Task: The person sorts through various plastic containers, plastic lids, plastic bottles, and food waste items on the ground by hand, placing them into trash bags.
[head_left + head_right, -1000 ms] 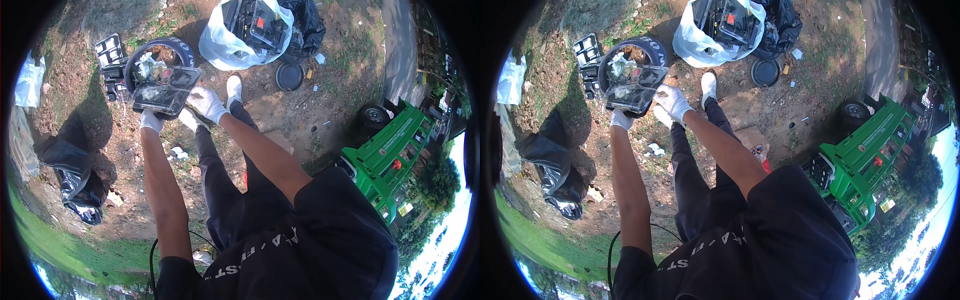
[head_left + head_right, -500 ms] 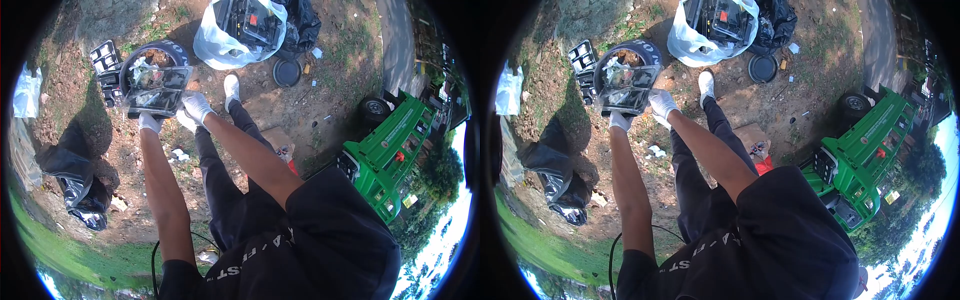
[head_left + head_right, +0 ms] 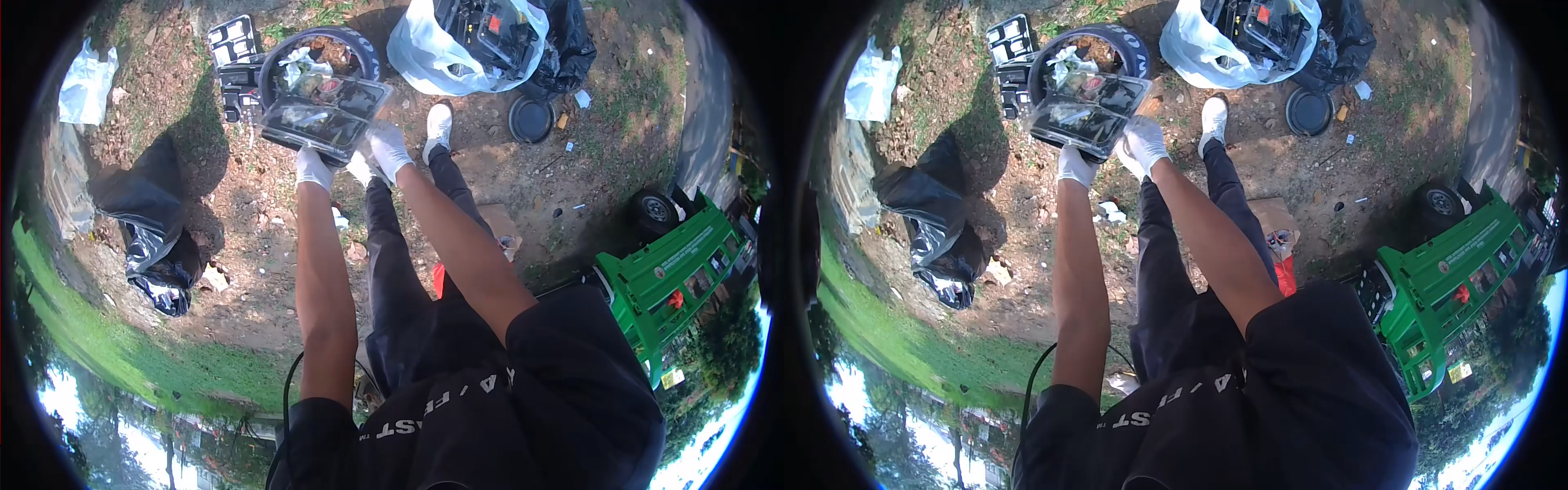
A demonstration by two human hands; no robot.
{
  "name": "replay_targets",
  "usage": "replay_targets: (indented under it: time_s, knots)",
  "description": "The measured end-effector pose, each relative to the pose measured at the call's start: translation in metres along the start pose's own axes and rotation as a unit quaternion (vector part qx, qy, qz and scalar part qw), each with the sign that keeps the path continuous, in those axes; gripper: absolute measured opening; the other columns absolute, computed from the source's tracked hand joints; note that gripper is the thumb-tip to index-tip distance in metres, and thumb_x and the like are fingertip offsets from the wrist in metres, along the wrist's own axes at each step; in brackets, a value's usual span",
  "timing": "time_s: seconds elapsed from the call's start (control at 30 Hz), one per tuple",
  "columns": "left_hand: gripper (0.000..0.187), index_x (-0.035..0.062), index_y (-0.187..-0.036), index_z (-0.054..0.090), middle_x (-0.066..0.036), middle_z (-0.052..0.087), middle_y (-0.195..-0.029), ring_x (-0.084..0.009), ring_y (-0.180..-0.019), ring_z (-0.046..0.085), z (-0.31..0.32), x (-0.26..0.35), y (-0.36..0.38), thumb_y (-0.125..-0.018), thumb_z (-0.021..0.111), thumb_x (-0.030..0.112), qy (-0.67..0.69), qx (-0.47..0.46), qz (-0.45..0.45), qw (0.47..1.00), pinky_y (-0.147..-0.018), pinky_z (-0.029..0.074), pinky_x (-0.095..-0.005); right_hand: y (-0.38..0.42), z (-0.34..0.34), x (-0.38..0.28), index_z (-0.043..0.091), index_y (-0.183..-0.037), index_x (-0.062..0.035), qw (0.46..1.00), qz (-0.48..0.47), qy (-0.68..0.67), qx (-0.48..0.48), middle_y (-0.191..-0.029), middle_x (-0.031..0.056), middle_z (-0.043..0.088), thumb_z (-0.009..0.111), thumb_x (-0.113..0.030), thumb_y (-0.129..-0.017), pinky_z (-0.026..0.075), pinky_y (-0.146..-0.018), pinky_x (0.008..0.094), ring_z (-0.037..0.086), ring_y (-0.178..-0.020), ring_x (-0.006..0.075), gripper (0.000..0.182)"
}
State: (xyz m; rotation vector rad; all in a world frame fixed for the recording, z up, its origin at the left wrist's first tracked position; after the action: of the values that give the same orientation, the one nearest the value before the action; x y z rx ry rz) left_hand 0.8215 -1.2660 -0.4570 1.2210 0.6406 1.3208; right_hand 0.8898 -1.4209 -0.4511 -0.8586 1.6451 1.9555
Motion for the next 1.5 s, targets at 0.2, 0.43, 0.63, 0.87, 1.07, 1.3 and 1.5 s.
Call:
replay_targets:
  time_s: [0.2, 0.43, 0.63, 0.87, 1.07, 1.3, 1.5]
  knots:
    - [0.035, 0.0065, -0.129, 0.06, -0.014, 0.069, -0.124, -0.0324, -0.106, 0.07, -0.007, -0.015, -0.002, -0.106, 0.043, 0.025, -0.037, 0.102, 0.014, 0.994, -0.088, 0.06, -0.0508, 0.025, 0.004, -0.008, 0.06, -0.095, -0.0081, 0.989, -0.081, -0.1, 0.066, -0.077, -0.0002, 0.059, 0.062, -0.005, -0.093, 0.046, -0.062, 0.0271, 0.054, -0.066, 0.0102, 0.005]
    - [0.039, 0.0061, -0.133, 0.058, -0.017, 0.067, -0.128, -0.0332, -0.108, 0.069, -0.025, -0.019, -0.036, -0.106, 0.036, 0.022, -0.013, 0.095, 0.007, 0.995, -0.085, 0.06, -0.053, 0.01, 0.016, -0.013, 0.058, -0.095, -0.003, 0.961, -0.157, 0.07, 0.218, -0.076, 0.0086, 0.063, 0.057, -0.01, -0.098, 0.049, -0.06, 0.0396, 0.06, -0.062, 0.0222, 0.008]
    - [0.037, 0.0068, -0.13, 0.059, -0.015, 0.068, -0.123, -0.0317, -0.105, 0.069, 0.014, 0.002, 0.013, -0.106, 0.044, 0.031, -0.092, 0.113, -0.005, 0.989, -0.085, 0.06, -0.0526, -0.02, -0.001, 0.011, 0.062, -0.11, -0.0019, 0.993, -0.082, -0.001, 0.087, -0.09, 0.0144, 0.071, 0.061, -0.009, -0.094, 0.054, -0.073, 0.0412, 0.069, -0.081, 0.0285, 0.017]
    - [0.04, 0.0066, -0.134, 0.058, -0.014, 0.068, -0.127, -0.0309, -0.107, 0.07, 0.013, -0.006, -0.005, -0.108, 0.036, 0.027, -0.018, 0.082, -0.034, 0.996, -0.089, 0.06, -0.0526, -0.001, 0.015, -0.022, 0.066, -0.123, -0.0017, 0.987, 0.048, -0.148, 0.027, -0.111, 0.0076, 0.072, 0.052, -0.002, -0.1, 0.054, -0.077, 0.0286, 0.068, -0.093, 0.0148, 0.026]
    - [0.04, 0.0078, -0.134, 0.058, -0.014, 0.068, -0.128, -0.0304, -0.108, 0.07, 0.018, -0.006, 0.0, -0.109, 0.035, 0.028, -0.001, 0.084, -0.027, 0.996, -0.087, 0.06, -0.0542, -0.007, 0.023, -0.01, 0.066, -0.123, -0.0011, 0.956, 0.042, -0.286, 0.043, -0.109, 0.008, 0.073, 0.053, -0.005, -0.101, 0.056, -0.08, 0.0298, 0.069, -0.091, 0.0163, 0.026]
    - [0.036, 0.0078, -0.124, 0.061, -0.013, 0.072, -0.111, -0.028, -0.092, 0.072, 0.022, 0.003, 0.005, -0.106, 0.037, 0.028, -0.036, 0.101, -0.014, 0.994, -0.074, 0.063, -0.0515, -0.07, -0.004, 0.052, 0.068, -0.121, -0.005, 0.991, -0.043, -0.129, -0.012, -0.107, 0.0096, 0.075, 0.062, -0.017, -0.096, 0.057, -0.082, 0.0362, 0.072, -0.094, 0.0234, 0.029]
    - [0.04, 0.0078, -0.127, 0.062, -0.014, 0.071, -0.119, -0.0304, -0.101, 0.071, 0.035, 0.001, 0.01, -0.107, 0.039, 0.034, -0.084, 0.102, -0.058, 0.99, -0.082, 0.062, -0.0538, -0.081, -0.002, 0.024, 0.069, -0.121, -0.0083, 0.956, -0.211, 0.204, 0.012, -0.106, 0.0074, 0.075, 0.066, -0.034, -0.094, 0.056, -0.083, 0.037, 0.071, -0.096, 0.0224, 0.037]
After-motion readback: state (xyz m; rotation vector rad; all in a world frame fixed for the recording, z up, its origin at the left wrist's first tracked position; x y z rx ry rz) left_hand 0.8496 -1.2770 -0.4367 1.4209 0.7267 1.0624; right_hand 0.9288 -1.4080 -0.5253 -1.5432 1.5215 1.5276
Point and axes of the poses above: each hand's wrist, its own y-axis away from the middle knuckle, its own z-axis out of the palm, x = y × z, the point moved 2 cm from there along -y, towards the middle knuckle
